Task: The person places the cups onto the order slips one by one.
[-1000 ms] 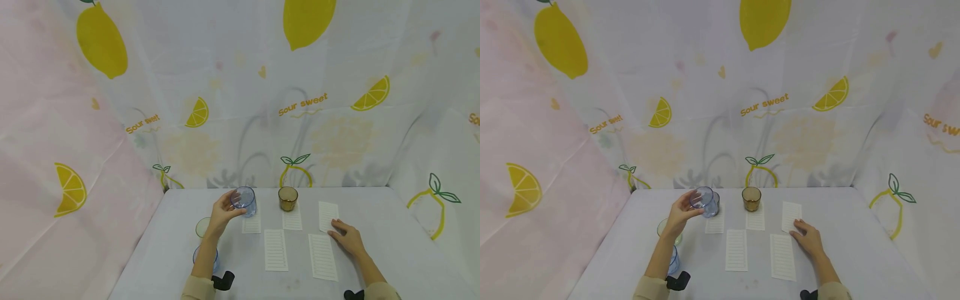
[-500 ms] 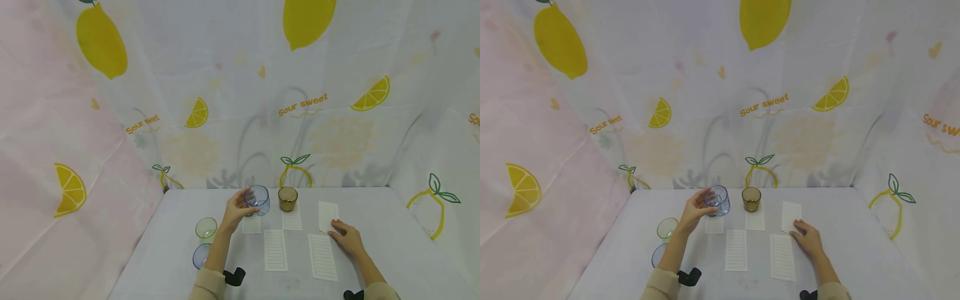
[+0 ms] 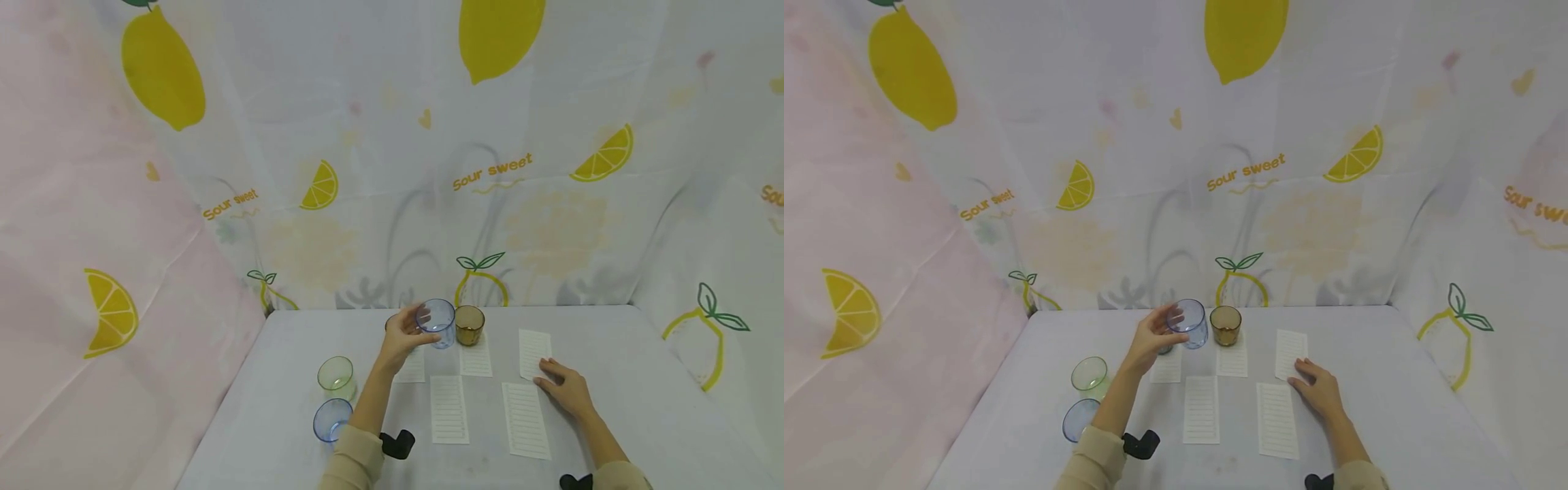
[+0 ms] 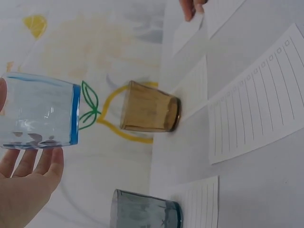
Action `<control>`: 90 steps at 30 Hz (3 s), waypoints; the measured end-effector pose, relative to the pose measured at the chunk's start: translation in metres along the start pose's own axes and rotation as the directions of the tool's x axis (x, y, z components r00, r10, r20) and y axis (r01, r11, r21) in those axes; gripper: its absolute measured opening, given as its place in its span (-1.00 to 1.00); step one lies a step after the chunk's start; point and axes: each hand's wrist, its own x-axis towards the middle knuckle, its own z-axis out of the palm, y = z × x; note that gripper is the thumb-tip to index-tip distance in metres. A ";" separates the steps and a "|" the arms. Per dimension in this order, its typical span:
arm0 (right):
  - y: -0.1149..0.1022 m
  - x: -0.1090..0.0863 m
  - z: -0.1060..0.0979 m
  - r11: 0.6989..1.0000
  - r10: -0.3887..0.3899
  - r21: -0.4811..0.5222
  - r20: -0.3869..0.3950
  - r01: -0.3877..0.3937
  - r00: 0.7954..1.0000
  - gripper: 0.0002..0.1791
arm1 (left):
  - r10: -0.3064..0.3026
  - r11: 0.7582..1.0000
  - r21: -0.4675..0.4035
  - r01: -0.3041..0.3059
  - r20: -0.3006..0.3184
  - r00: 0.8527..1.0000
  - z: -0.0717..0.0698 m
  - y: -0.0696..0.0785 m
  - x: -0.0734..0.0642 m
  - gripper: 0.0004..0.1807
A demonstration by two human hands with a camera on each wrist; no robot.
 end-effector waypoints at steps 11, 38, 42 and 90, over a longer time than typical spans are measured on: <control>-0.003 -0.002 0.000 1.000 0.000 -0.007 -0.003 0.000 1.000 -0.53 | -0.037 0.996 -0.076 0.037 0.006 0.999 0.019 -0.011 0.012 -0.12; -0.001 -0.001 0.001 1.000 -0.014 -0.016 -0.044 0.013 0.999 -0.54 | -0.074 0.994 -0.089 0.066 -0.088 0.993 0.080 -0.035 0.043 -0.20; 0.001 0.000 0.002 1.000 -0.012 -0.022 -0.048 0.011 0.999 -0.54 | -0.075 0.996 -0.047 0.071 -0.093 0.993 0.088 -0.036 0.047 -0.19; 0.008 0.004 0.003 0.999 -0.031 -0.014 -0.036 0.030 0.999 -0.56 | -0.178 0.825 0.475 0.307 -0.298 0.938 0.169 -0.086 0.063 -0.30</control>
